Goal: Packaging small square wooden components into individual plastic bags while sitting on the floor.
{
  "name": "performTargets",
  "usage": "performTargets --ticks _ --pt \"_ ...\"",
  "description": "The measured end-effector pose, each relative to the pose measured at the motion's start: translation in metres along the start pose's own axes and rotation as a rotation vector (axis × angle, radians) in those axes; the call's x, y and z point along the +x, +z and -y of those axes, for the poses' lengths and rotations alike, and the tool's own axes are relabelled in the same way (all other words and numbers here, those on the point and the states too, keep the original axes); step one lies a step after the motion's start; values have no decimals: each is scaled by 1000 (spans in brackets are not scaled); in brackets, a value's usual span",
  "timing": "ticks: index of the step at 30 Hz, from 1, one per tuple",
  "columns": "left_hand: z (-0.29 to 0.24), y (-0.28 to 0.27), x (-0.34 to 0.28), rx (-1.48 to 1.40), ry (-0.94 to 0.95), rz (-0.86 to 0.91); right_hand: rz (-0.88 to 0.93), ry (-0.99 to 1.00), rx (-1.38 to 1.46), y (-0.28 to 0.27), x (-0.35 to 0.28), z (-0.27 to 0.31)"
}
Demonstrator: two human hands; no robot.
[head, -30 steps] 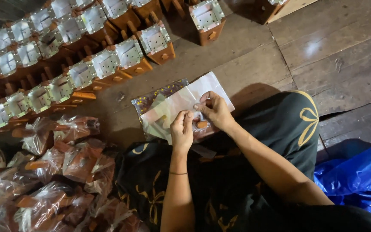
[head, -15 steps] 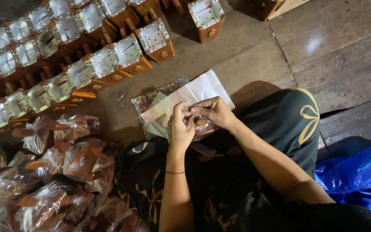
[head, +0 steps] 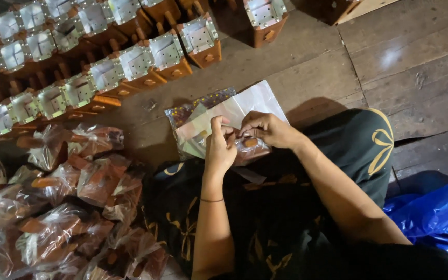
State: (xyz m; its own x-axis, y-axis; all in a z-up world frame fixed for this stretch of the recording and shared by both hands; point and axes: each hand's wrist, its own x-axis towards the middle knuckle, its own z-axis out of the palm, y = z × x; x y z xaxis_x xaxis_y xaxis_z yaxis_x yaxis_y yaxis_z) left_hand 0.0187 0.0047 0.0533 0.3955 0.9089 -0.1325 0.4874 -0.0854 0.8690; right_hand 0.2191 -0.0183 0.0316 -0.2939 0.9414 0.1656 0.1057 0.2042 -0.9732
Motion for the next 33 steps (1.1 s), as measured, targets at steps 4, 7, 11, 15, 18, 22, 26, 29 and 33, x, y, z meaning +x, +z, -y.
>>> performTargets --ticks 4,7,11,15,18,22,26,29,33 --pt "4 0 1 -25 -14 -7 78 41 -96 -7 8 -1" --pt "4 0 2 -35 -9 -22 28 156 -167 -5 13 -8" --pt "8 4 3 -41 30 -74 16 256 -351 0 18 -17" --pt "12 3 6 -48 98 -101 -68 1 -525 5 10 -33" --pt "2 -1 1 -14 221 -122 -153 -106 -499 8 2 -23" --pt "12 8 5 95 211 -116 -220 -153 -456 13 -3 -7" --pt "26 17 6 180 230 -169 -280 -133 -431 14 -6 -9" --pt "38 17 6 324 286 -224 -321 -81 -425 12 -14 -12" --pt "27 7 3 438 319 -265 -364 14 -466 9 -23 -2"
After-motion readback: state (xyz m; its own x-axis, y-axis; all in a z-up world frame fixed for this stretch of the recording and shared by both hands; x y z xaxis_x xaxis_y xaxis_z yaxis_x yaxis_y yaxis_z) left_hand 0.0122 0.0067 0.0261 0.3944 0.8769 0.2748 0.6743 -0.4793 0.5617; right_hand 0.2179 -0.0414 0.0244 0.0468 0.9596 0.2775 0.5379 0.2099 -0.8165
